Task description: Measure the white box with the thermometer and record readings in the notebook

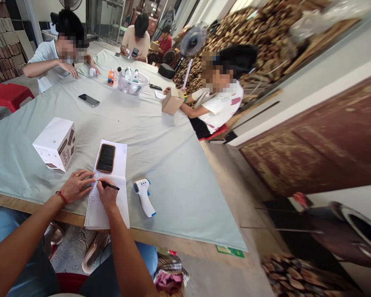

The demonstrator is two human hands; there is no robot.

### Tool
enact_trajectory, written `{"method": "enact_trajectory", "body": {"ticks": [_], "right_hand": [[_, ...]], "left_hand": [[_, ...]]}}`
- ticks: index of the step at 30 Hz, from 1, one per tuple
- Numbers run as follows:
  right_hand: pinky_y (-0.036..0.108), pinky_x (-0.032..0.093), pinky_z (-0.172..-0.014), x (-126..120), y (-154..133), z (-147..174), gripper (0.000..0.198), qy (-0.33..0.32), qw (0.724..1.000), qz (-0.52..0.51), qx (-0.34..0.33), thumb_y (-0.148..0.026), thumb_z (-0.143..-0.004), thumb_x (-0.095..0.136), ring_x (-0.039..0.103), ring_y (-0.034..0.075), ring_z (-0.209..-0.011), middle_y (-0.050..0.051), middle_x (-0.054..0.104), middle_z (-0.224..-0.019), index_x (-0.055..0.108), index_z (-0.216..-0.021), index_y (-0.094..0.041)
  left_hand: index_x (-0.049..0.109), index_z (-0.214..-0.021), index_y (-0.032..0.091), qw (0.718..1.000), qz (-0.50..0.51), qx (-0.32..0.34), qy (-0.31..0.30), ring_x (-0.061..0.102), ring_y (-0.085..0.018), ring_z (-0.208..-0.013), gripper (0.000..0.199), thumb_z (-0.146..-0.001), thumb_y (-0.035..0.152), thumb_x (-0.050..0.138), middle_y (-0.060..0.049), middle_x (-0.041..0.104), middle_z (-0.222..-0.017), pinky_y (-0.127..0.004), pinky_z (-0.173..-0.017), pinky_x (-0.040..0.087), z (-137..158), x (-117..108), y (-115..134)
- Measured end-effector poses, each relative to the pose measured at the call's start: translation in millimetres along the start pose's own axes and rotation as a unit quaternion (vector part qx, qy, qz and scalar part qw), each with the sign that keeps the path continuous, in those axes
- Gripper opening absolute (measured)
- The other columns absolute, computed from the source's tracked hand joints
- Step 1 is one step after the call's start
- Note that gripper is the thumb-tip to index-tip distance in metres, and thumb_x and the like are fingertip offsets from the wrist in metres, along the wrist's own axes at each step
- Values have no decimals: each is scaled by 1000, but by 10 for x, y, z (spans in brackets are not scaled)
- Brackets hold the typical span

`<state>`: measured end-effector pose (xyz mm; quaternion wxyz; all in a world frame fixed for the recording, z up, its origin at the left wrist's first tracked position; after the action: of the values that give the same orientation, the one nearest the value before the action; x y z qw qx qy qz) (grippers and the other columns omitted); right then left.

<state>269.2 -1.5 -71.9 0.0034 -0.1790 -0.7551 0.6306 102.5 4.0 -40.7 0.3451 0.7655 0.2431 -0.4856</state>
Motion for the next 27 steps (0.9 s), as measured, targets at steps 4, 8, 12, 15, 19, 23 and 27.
{"method": "enact_trajectory", "body": {"ticks": [4, 8, 12, 15, 19, 23, 27], "right_hand": [[35, 55, -72, -2, -5, 14, 18, 16, 1000, -10, 2, -36, -74, 57, 64, 20, -69, 3, 72, -74, 68, -74, -23], [36, 55, -72, 5, 8, 16, 20, 15, 1000, -17, 6, -38, -73, 56, 65, 20, -70, 4, 72, -75, 68, -75, -22], [36, 55, -76, 3, 14, 13, 17, 15, 1000, -6, 2, -36, -74, 55, 65, 20, -72, 3, 72, -76, 66, -74, -23], [36, 55, -75, -1, 9, 13, 17, 17, 1000, -11, 2, -36, -74, 55, 65, 20, -73, 3, 72, -76, 66, -73, -23], [36, 55, -74, -8, 1, 15, 17, 26, 1000, -10, 3, -36, -73, 54, 64, 20, -72, 3, 71, -73, 65, -72, -23], [36, 55, -75, -8, 9, 13, 16, 27, 1000, -12, 8, -35, -73, 54, 64, 20, -73, 2, 71, -74, 65, -73, -24], [35, 55, -75, -11, 10, 8, 17, 26, 1000, -5, 9, -35, -73, 54, 64, 20, -72, 3, 72, -74, 65, -73, -23]], "left_hand": [[67, -118, 28, 1000, -1, 0, -3, 51, -27, -121, 29, -95, 37, 53, -5, 60, -134, -48, -105, 38, -1, 2, -3], [67, -117, 26, 1000, -8, 7, -1, 51, -27, -121, 29, -95, 37, 52, -5, 60, -134, -47, -105, 38, -1, 6, -5], [67, -117, 26, 1000, -4, 7, 1, 51, -27, -120, 28, -94, 36, 54, -5, 61, -134, -47, -106, 38, -1, 10, -6], [67, -117, 26, 1000, -1, 5, -1, 51, -27, -121, 28, -94, 36, 54, -5, 60, -135, -47, -106, 38, -2, 12, -7], [67, -117, 26, 1000, 2, 5, -3, 51, -27, -121, 29, -94, 37, 53, -5, 60, -135, -48, -106, 38, -2, 14, -9], [68, -117, 27, 1000, 0, 5, 0, 51, -27, -121, 29, -94, 37, 53, -5, 61, -135, -48, -106, 38, 1, 19, -16], [68, -117, 27, 1000, -8, 6, 2, 51, -27, -121, 29, -94, 38, 53, -4, 60, -135, -47, -106, 38, 3, 22, -18]]}}
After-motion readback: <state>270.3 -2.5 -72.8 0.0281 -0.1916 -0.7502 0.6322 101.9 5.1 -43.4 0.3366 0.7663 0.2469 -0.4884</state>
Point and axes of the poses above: each hand's wrist, its own z-axis away from the middle knuckle, its own x-axis out of the palm, y = z × x, the point moved 3 cm from there along -z, towards the middle knuckle
